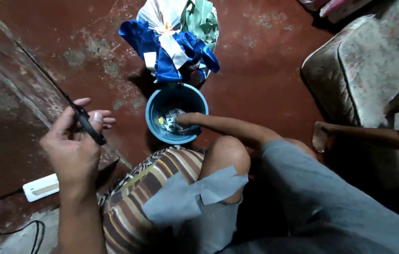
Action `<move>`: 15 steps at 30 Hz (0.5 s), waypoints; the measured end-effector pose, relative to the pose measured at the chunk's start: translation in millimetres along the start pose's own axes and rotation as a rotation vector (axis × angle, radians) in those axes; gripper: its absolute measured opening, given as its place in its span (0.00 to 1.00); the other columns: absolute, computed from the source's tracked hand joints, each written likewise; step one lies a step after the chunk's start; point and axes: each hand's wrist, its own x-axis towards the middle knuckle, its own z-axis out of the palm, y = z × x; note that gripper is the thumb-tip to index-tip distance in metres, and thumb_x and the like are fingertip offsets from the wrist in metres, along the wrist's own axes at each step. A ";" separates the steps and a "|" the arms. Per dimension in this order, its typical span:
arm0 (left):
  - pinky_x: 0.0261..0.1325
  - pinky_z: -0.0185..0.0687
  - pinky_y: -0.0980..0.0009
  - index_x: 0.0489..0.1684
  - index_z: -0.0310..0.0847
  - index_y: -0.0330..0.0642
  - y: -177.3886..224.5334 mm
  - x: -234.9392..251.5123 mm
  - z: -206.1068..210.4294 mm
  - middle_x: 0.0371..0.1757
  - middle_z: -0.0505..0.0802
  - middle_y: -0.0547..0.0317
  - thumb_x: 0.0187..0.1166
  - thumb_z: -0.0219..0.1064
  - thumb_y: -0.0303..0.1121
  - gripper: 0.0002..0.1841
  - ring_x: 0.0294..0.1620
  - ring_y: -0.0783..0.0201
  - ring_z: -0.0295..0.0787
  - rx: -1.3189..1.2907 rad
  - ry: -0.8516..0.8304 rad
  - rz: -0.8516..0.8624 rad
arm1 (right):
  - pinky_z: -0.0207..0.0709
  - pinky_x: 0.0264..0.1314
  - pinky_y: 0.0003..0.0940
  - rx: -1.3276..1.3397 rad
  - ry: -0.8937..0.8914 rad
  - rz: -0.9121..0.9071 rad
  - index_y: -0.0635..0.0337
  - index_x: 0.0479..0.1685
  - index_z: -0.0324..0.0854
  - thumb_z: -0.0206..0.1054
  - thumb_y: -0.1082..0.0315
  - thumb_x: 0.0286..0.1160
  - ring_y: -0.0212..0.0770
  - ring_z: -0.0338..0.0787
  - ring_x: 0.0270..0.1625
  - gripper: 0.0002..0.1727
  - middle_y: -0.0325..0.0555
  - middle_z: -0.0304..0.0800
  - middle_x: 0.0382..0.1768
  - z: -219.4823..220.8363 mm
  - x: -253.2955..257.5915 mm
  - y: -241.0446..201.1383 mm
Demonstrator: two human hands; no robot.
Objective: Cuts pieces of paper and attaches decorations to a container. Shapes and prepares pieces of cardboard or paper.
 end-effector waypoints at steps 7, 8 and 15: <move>0.47 0.90 0.75 0.75 0.72 0.37 12.3 -13.7 1.8 0.49 0.95 0.62 0.84 0.64 0.34 0.23 0.43 0.72 0.94 -0.024 -0.098 0.037 | 0.85 0.46 0.42 0.486 0.424 -0.291 0.68 0.40 0.90 0.74 0.74 0.71 0.38 0.89 0.35 0.05 0.48 0.92 0.32 -96.2 -130.5 -34.6; 0.47 0.90 0.75 0.75 0.74 0.38 15.6 -17.3 3.7 0.49 0.95 0.62 0.84 0.65 0.34 0.22 0.42 0.72 0.94 -0.019 -0.131 0.055 | 0.85 0.45 0.38 0.530 0.469 -0.344 0.69 0.41 0.89 0.73 0.76 0.71 0.35 0.89 0.35 0.05 0.47 0.91 0.33 -106.9 -160.1 -50.0; 0.50 0.91 0.73 0.73 0.75 0.37 17.8 -25.3 16.6 0.48 0.95 0.60 0.81 0.67 0.35 0.23 0.43 0.72 0.94 -0.062 -0.240 0.137 | 0.90 0.32 0.34 0.524 0.562 -0.569 0.69 0.55 0.82 0.68 0.82 0.66 0.36 0.90 0.31 0.16 0.48 0.91 0.42 -78.1 -338.4 -170.4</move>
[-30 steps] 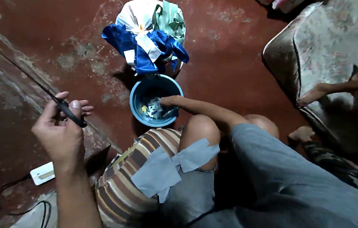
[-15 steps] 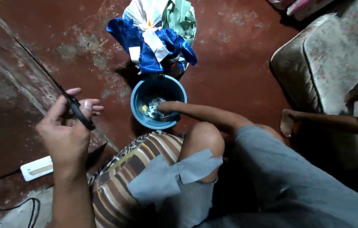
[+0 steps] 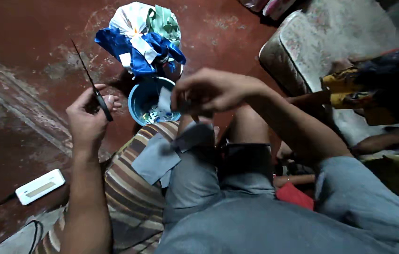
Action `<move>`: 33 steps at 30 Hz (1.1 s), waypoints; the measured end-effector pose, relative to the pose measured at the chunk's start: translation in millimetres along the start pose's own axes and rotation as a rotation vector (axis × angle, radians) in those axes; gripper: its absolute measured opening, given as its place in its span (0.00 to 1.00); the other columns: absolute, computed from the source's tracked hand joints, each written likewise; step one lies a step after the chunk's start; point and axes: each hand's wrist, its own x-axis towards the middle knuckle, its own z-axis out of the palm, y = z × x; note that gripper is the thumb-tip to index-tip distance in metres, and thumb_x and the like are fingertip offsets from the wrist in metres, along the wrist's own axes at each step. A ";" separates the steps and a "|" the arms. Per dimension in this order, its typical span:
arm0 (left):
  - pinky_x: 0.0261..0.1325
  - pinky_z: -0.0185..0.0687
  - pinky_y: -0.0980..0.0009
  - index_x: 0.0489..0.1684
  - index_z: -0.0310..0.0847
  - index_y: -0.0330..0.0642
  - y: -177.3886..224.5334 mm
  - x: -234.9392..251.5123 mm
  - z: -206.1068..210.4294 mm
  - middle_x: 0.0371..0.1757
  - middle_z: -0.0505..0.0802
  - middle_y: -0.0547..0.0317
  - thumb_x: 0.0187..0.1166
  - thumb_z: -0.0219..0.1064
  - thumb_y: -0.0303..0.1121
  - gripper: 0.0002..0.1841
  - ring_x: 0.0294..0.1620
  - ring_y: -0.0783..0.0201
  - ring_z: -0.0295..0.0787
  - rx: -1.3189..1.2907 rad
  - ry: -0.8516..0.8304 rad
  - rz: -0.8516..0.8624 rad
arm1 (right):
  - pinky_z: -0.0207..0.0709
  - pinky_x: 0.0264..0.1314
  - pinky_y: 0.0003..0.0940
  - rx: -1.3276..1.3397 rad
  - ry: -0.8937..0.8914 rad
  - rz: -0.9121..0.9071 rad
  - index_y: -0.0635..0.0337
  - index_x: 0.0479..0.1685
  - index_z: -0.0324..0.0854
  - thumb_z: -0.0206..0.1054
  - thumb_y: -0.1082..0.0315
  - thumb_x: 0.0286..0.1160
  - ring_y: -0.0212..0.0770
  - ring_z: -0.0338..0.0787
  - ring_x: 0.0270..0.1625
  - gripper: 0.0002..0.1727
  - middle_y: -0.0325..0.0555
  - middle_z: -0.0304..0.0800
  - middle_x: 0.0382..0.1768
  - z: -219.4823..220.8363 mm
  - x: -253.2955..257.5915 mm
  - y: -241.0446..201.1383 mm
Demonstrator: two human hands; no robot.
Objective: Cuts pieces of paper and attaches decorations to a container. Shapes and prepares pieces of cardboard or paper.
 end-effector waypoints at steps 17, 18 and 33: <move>0.46 0.89 0.78 0.75 0.72 0.40 0.5 -16.6 -9.7 0.47 0.93 0.62 0.83 0.67 0.34 0.23 0.40 0.75 0.92 -0.043 0.010 -0.004 | 0.80 0.55 0.53 -0.938 0.109 0.211 0.52 0.61 0.88 0.77 0.60 0.68 0.57 0.87 0.58 0.20 0.57 0.86 0.57 69.6 -27.1 -11.5; 0.46 0.89 0.78 0.74 0.72 0.40 2.0 -16.1 -8.3 0.47 0.93 0.62 0.83 0.67 0.33 0.22 0.40 0.75 0.92 -0.047 0.005 -0.010 | 0.79 0.58 0.52 -0.949 0.115 0.200 0.54 0.54 0.90 0.76 0.53 0.70 0.56 0.86 0.60 0.19 0.55 0.88 0.57 79.8 -16.6 -7.5; 0.56 0.92 0.66 0.72 0.76 0.44 29.3 -24.6 -6.7 0.54 0.95 0.61 0.84 0.65 0.47 0.24 0.51 0.63 0.95 -0.320 -0.344 0.055 | 0.83 0.38 0.31 0.123 0.219 0.167 0.68 0.41 0.84 0.75 0.75 0.70 0.32 0.86 0.31 0.07 0.44 0.87 0.29 127.4 28.9 -3.3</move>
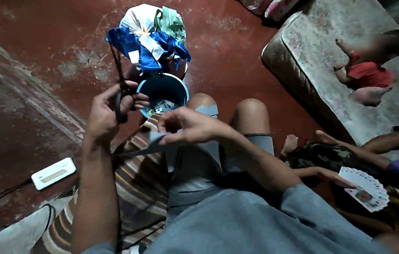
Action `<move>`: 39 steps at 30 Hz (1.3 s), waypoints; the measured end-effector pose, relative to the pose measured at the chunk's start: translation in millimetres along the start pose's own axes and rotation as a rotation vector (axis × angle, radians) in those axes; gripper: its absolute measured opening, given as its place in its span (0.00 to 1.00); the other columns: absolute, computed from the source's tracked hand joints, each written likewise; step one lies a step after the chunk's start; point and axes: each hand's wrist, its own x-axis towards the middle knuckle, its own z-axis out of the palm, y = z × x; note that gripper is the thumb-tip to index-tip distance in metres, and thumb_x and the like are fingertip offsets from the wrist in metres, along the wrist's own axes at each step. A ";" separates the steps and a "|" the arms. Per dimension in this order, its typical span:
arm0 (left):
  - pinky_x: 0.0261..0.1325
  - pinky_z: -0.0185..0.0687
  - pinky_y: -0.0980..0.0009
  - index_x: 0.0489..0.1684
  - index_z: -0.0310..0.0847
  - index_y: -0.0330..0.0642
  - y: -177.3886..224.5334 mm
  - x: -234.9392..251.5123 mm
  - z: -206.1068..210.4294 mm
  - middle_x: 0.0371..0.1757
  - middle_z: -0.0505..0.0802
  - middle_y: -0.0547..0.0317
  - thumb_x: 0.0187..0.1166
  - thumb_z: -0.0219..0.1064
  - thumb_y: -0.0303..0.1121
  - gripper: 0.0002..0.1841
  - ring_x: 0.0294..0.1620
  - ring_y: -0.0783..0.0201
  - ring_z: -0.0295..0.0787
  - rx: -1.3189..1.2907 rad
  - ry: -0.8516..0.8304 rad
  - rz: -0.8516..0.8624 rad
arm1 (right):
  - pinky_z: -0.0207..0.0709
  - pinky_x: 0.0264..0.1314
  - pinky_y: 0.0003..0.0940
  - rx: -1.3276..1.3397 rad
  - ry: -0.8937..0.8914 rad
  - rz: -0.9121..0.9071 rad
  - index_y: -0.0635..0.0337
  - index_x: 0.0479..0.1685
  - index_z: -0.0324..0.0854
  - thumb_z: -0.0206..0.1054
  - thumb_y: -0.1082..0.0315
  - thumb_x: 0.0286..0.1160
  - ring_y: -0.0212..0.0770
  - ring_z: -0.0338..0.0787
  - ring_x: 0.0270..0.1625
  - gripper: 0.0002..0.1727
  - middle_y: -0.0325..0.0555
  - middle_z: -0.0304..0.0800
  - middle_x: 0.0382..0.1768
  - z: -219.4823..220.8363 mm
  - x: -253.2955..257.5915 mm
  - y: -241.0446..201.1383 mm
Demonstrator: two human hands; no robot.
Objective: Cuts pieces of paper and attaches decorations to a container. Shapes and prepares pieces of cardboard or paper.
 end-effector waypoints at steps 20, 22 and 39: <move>0.31 0.88 0.78 0.60 0.83 0.46 52.9 -23.1 145.3 0.40 0.95 0.64 0.65 0.79 0.23 0.23 0.32 0.72 0.91 0.065 0.125 -0.153 | 0.92 0.50 0.39 0.734 0.749 0.201 0.70 0.63 0.77 0.78 0.78 0.63 0.43 0.95 0.43 0.26 0.53 0.93 0.44 71.3 -129.9 26.8; 0.39 0.90 0.77 0.62 0.83 0.44 46.0 -24.5 147.0 0.45 0.94 0.63 0.66 0.79 0.25 0.23 0.38 0.72 0.92 0.112 0.107 -0.128 | 0.91 0.40 0.36 0.745 0.780 0.213 0.73 0.51 0.81 0.75 0.79 0.67 0.41 0.94 0.34 0.14 0.51 0.94 0.36 84.2 -130.2 27.3; 0.47 0.87 0.45 0.60 0.84 0.37 8.6 1.3 140.2 0.48 0.94 0.45 0.59 0.82 0.26 0.26 0.43 0.47 0.92 0.751 -0.145 0.147 | 0.89 0.36 0.31 0.487 1.330 -0.306 0.52 0.52 0.87 0.78 0.72 0.67 0.36 0.92 0.30 0.15 0.45 0.94 0.35 23.3 -180.2 21.9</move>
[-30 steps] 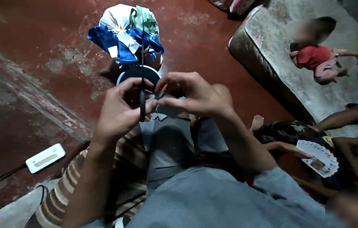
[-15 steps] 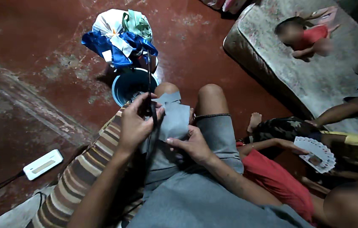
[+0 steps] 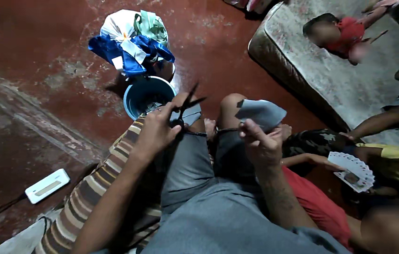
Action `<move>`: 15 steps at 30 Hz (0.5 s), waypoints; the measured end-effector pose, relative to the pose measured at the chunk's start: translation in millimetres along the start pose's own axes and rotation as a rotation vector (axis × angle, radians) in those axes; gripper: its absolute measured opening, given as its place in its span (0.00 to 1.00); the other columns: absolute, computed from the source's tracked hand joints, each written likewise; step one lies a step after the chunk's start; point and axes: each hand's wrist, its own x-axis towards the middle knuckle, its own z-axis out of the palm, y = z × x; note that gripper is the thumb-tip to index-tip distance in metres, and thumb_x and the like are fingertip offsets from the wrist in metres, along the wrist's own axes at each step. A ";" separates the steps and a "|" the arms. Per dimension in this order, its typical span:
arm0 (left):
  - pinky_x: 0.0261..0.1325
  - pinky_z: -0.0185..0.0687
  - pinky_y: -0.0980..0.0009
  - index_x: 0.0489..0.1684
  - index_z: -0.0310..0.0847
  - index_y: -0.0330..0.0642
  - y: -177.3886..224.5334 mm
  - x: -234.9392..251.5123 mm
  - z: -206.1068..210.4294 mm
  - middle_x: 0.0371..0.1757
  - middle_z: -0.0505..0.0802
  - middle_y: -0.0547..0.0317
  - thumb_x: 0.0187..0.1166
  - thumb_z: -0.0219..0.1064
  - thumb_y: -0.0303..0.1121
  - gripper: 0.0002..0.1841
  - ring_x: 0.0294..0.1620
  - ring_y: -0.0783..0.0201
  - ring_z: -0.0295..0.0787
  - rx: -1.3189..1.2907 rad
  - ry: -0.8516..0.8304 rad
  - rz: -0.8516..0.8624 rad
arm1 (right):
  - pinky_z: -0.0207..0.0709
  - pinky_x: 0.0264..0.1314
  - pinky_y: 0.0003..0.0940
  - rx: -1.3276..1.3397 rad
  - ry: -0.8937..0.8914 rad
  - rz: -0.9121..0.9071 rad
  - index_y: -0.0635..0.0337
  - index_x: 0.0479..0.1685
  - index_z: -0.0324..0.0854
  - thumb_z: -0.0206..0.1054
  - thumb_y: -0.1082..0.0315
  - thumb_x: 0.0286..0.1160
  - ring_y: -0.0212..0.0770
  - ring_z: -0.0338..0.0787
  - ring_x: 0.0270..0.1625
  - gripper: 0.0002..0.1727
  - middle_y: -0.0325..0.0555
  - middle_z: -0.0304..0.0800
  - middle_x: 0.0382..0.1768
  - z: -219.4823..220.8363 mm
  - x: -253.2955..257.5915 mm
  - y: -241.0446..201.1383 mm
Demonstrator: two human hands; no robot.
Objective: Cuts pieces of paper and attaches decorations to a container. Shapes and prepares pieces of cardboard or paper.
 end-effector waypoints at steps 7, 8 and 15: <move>0.47 0.86 0.43 0.58 0.84 0.35 11.4 -9.2 8.7 0.39 0.90 0.41 0.67 0.73 0.21 0.18 0.42 0.40 0.91 0.166 -0.081 0.093 | 0.90 0.36 0.31 -0.038 0.026 0.021 0.51 0.53 0.85 0.80 0.73 0.64 0.36 0.92 0.30 0.18 0.45 0.94 0.35 -2.2 -0.4 2.2; 0.44 0.86 0.43 0.57 0.84 0.36 9.1 -9.0 7.1 0.37 0.90 0.42 0.67 0.73 0.21 0.18 0.39 0.41 0.91 0.155 -0.088 0.092 | 0.90 0.36 0.31 -0.029 0.015 0.025 0.51 0.53 0.86 0.80 0.73 0.64 0.36 0.92 0.30 0.18 0.44 0.94 0.35 -1.1 -0.9 4.3; 0.36 0.89 0.56 0.56 0.87 0.46 -4.0 -31.3 -54.2 0.39 0.94 0.61 0.62 0.74 0.23 0.20 0.33 0.63 0.92 0.020 -0.079 -0.028 | 0.90 0.37 0.33 -0.064 -0.057 0.053 0.52 0.53 0.86 0.80 0.73 0.65 0.36 0.92 0.33 0.17 0.44 0.94 0.37 7.3 1.4 6.6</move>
